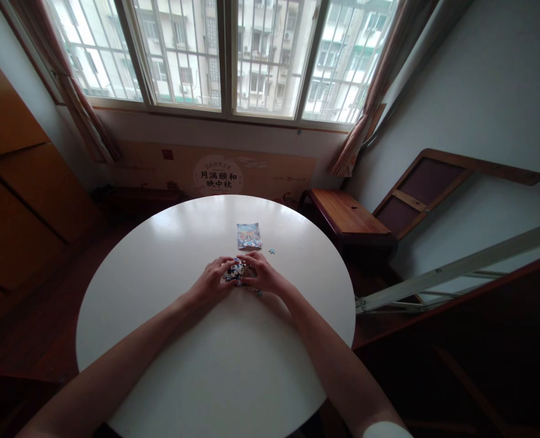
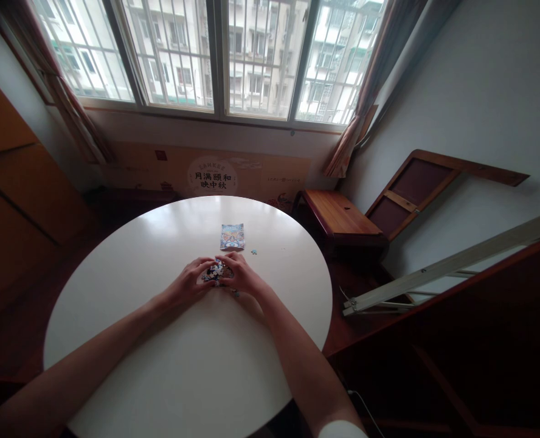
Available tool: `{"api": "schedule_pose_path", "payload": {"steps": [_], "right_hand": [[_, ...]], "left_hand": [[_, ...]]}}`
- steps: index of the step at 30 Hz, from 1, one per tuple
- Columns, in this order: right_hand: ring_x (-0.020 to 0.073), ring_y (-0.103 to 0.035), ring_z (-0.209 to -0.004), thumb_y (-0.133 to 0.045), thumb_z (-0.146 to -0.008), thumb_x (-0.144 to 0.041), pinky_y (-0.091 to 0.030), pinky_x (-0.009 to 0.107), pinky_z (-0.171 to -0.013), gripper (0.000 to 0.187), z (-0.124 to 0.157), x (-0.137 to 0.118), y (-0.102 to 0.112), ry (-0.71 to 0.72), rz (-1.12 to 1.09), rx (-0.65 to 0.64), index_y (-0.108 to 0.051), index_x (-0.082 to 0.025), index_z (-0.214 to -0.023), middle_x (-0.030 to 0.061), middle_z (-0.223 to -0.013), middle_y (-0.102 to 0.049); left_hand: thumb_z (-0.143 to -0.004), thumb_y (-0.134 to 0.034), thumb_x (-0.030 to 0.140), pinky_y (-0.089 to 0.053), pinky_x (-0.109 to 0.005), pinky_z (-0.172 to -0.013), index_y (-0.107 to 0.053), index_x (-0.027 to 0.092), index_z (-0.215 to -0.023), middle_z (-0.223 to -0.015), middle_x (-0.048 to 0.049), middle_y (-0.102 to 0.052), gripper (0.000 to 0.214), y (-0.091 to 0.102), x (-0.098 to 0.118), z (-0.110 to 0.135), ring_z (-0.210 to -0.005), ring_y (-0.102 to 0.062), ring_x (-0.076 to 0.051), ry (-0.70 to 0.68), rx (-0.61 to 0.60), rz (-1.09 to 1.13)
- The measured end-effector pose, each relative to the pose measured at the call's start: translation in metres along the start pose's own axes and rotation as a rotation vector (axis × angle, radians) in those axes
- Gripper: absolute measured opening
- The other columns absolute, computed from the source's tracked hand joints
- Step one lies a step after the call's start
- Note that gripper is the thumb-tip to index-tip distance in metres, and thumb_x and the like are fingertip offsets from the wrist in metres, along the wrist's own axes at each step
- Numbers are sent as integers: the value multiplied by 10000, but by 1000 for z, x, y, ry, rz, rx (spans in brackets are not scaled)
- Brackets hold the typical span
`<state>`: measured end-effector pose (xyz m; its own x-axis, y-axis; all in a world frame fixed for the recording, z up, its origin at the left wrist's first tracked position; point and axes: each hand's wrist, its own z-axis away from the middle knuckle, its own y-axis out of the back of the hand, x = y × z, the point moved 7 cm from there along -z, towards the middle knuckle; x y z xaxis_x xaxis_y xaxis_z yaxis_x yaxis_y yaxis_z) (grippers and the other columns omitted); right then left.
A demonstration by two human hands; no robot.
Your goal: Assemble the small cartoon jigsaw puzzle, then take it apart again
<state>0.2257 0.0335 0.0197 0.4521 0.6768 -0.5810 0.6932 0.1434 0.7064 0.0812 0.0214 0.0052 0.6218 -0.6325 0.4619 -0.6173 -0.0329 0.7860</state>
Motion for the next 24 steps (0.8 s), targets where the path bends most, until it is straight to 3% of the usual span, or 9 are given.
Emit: {"api": "schedule_pose_path", "payload": {"steps": [6, 11, 19, 24], "right_hand": [[205, -546, -1066, -588, -797, -94, -450, 391, -947, 618, -3, -4, 1, -4, -70, 62, -448, -290, -1366, 80, -1143, -528], [190, -570, -1004, -552, -835, -128, -464, 375, -916, 499, -4, -3, 4, -18, -81, 134, -507, -261, -1314, 75, -1078, -564], [189, -567, -1043, -481, -885, -175, -455, 348, -928, 356, -5, -2, 15, -59, -82, 291, -595, -242, -1215, 82, -1093, -591], [204, -561, -1076, -534, -883, -217, -449, 379, -942, 304, -4, 0, 8, -19, -51, 215, -628, -231, -1171, 90, -1125, -615]], "left_hand": [[-841, -572, 460, -389, -464, -1012, -602, 281, -1204, -1328, -79, -530, 406, -3, -1, 1, -1217, -476, -270, 15, -46, -108], [-744, -615, 610, -365, -483, -1020, -577, 304, -1254, -1354, -77, -515, 596, -3, 8, 2, -1235, -454, -302, -15, -90, -188], [-847, -537, 535, -369, -460, -977, -632, 294, -1163, -1214, -66, -616, 408, 5, 15, 0, -1128, -532, -262, -10, -77, -223], [-837, -530, 567, -377, -446, -956, -649, 270, -1128, -1152, -71, -630, 432, 7, 16, 0, -1068, -548, -261, -12, -63, -230]]}}
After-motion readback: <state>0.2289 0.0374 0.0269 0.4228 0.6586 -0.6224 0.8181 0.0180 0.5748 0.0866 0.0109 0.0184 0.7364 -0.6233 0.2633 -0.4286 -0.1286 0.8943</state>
